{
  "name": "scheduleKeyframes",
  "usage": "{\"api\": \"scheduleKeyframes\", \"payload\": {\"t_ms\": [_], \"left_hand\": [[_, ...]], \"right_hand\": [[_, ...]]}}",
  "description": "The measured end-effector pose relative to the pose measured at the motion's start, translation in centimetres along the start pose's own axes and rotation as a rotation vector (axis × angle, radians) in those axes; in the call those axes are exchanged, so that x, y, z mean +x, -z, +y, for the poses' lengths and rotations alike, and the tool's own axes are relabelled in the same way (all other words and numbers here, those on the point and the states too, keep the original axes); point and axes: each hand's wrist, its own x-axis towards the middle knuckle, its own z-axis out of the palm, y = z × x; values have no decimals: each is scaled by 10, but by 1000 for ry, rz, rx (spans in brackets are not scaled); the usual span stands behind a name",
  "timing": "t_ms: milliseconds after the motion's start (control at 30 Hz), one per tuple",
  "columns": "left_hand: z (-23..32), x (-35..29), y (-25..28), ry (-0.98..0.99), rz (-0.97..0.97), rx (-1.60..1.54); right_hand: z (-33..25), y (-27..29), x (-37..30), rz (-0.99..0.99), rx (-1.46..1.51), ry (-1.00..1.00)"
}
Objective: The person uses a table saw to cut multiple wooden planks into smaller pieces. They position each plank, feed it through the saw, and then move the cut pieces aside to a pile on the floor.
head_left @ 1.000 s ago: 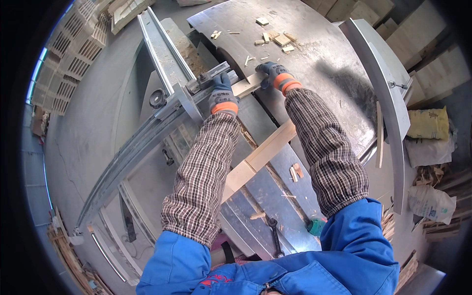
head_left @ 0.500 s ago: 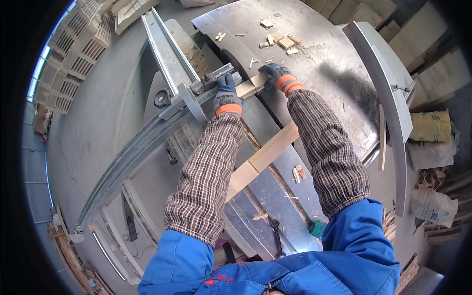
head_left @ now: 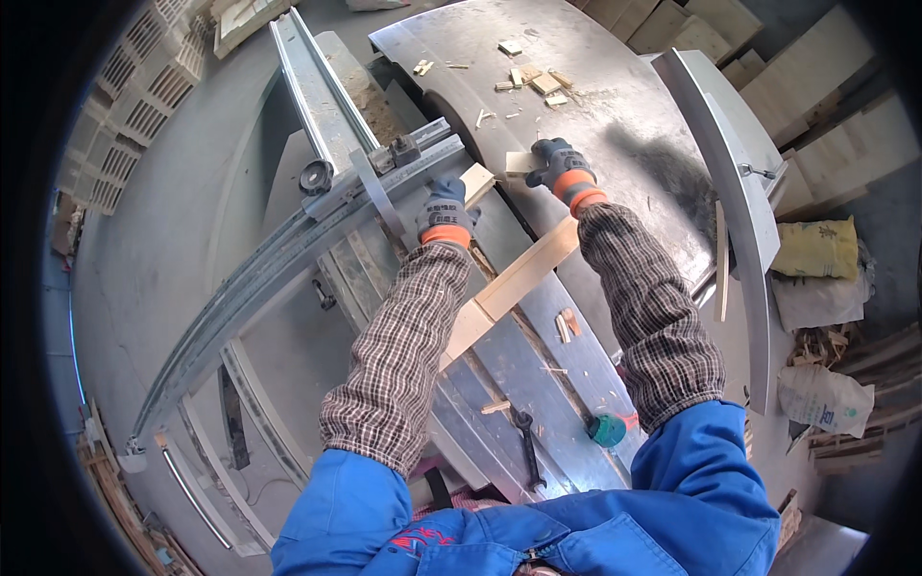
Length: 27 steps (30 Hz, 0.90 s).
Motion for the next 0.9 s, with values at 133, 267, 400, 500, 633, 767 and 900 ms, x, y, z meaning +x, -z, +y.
{"api": "scheduleKeyframes", "payload": {"t_ms": [133, 267, 400, 500, 633, 767, 900], "left_hand": [[-22, -29, 18, 122, 65, -165], [-18, -45, 21, 375, -38, -237], [-43, -61, 12, 575, -98, -674], [-22, -87, 11, 494, -82, -1234], [7, -145, 36, 344, -380, -1443], [47, -200, 25, 306, -213, -961], [85, -212, -5, 86, -38, -212]], "right_hand": [[-33, 15, -45, 136, 225, 116], [-51, 50, -125, 101, 759, -64], [-49, 54, -211, 29, 1492, -297], [-7, 36, -287, 40, 1869, -170], [3, -9, -370, 165, 2051, -317], [-19, -7, -420, 126, 2059, -441], [-7, -31, -468, 169, 2042, -580]]}}
